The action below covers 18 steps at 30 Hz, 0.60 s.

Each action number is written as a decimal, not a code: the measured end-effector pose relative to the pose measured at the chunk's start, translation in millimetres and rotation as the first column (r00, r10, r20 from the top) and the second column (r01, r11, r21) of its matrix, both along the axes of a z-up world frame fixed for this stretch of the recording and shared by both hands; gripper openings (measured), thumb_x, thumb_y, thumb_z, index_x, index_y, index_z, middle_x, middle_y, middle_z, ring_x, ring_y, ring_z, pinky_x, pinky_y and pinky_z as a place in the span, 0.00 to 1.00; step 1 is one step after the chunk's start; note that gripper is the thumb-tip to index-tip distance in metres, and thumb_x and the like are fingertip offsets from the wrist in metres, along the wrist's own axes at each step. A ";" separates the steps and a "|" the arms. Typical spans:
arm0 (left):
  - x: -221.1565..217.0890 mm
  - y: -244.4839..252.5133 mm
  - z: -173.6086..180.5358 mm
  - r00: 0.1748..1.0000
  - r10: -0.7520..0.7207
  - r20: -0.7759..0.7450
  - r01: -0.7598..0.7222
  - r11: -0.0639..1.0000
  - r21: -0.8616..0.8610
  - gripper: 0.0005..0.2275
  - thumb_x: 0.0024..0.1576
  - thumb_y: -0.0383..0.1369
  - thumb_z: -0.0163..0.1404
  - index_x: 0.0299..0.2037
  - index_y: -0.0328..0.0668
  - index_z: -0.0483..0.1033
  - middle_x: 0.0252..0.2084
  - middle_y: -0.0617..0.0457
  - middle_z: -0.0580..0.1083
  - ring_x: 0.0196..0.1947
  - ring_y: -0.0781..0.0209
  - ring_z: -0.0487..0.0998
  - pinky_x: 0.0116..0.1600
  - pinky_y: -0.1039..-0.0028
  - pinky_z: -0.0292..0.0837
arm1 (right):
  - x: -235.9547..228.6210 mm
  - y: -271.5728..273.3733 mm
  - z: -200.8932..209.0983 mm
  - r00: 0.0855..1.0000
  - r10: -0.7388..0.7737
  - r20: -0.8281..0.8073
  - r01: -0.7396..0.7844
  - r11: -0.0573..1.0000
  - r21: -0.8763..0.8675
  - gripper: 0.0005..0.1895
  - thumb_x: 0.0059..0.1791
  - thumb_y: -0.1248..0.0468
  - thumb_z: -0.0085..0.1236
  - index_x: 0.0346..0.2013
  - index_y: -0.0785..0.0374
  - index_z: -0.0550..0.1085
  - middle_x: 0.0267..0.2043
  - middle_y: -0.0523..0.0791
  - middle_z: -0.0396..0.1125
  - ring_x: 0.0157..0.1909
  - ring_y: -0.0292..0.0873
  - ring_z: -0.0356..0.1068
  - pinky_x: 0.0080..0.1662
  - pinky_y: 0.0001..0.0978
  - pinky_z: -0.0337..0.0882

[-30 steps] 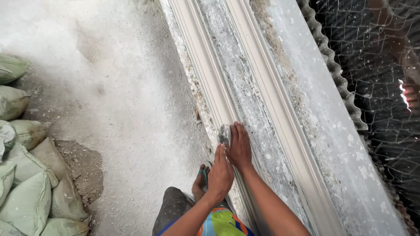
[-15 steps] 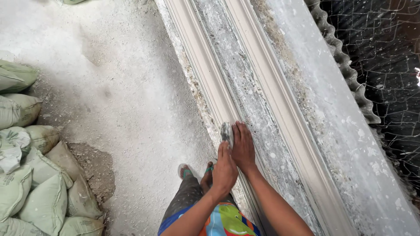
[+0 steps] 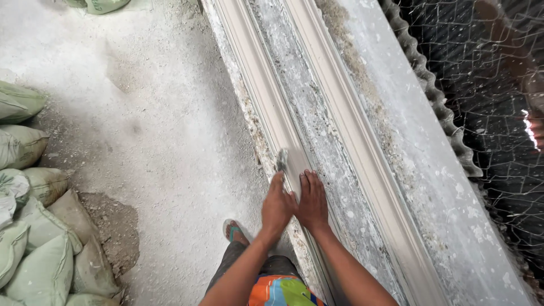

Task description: The person uses a metal scraper to smooth the surface of a long, white decorative molding piece. They work along the length of the molding, scraping off excess material and smoothing the grooves. The person moves along the molding as they work.

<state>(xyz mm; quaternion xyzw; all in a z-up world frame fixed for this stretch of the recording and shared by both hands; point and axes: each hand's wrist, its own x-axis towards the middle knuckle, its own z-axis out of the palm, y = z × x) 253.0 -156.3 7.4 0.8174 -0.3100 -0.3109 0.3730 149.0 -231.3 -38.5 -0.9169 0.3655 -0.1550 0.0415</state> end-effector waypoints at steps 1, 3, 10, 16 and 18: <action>8.1 -2.5 1.3 1.000 0.001 0.002 -0.001 1.000 -0.011 0.29 0.57 0.33 0.49 0.71 0.44 0.59 0.68 0.37 0.64 0.52 0.23 0.76 0.46 0.33 0.77 | 0.4 1.6 4.3 1.000 0.001 0.002 -0.001 1.000 -0.011 0.36 0.46 0.51 0.58 0.65 0.62 0.64 0.67 0.52 0.61 0.70 0.58 0.61 0.65 0.54 0.65; 26.2 -9.7 5.2 0.997 -0.010 0.071 0.012 0.999 -0.040 0.27 0.57 0.26 0.42 0.70 0.43 0.61 0.68 0.37 0.65 0.55 0.23 0.74 0.48 0.36 0.76 | 3.3 2.3 13.6 0.999 -0.004 -0.033 0.005 1.000 0.026 0.34 0.47 0.52 0.57 0.65 0.62 0.65 0.66 0.52 0.61 0.70 0.57 0.61 0.66 0.51 0.64; 15.4 -3.1 9.7 0.994 0.098 0.054 -0.086 0.978 -0.190 0.27 0.51 0.26 0.50 0.65 0.39 0.64 0.63 0.43 0.71 0.51 0.39 0.79 0.49 0.57 0.75 | 2.6 4.8 10.6 0.999 0.031 0.027 -0.031 0.999 0.011 0.36 0.47 0.55 0.57 0.65 0.68 0.60 0.69 0.54 0.57 0.73 0.57 0.55 0.70 0.50 0.55; 66.4 -34.6 2.6 0.989 0.077 0.129 -0.050 0.979 -0.196 0.25 0.52 0.23 0.43 0.64 0.38 0.65 0.62 0.43 0.72 0.55 0.39 0.77 0.55 0.57 0.73 | 0.1 3.2 2.2 1.000 0.016 -0.001 -0.016 1.000 0.003 0.36 0.46 0.54 0.56 0.65 0.67 0.60 0.70 0.54 0.56 0.74 0.57 0.53 0.70 0.51 0.55; 68.5 -32.6 9.1 0.995 0.021 0.093 -0.017 0.999 -0.051 0.27 0.54 0.22 0.44 0.67 0.43 0.62 0.64 0.47 0.71 0.55 0.43 0.78 0.59 0.56 0.75 | -1.9 2.2 -5.5 0.999 0.011 -0.044 -0.010 1.000 0.023 0.37 0.47 0.52 0.55 0.65 0.67 0.59 0.70 0.54 0.55 0.75 0.56 0.52 0.70 0.51 0.55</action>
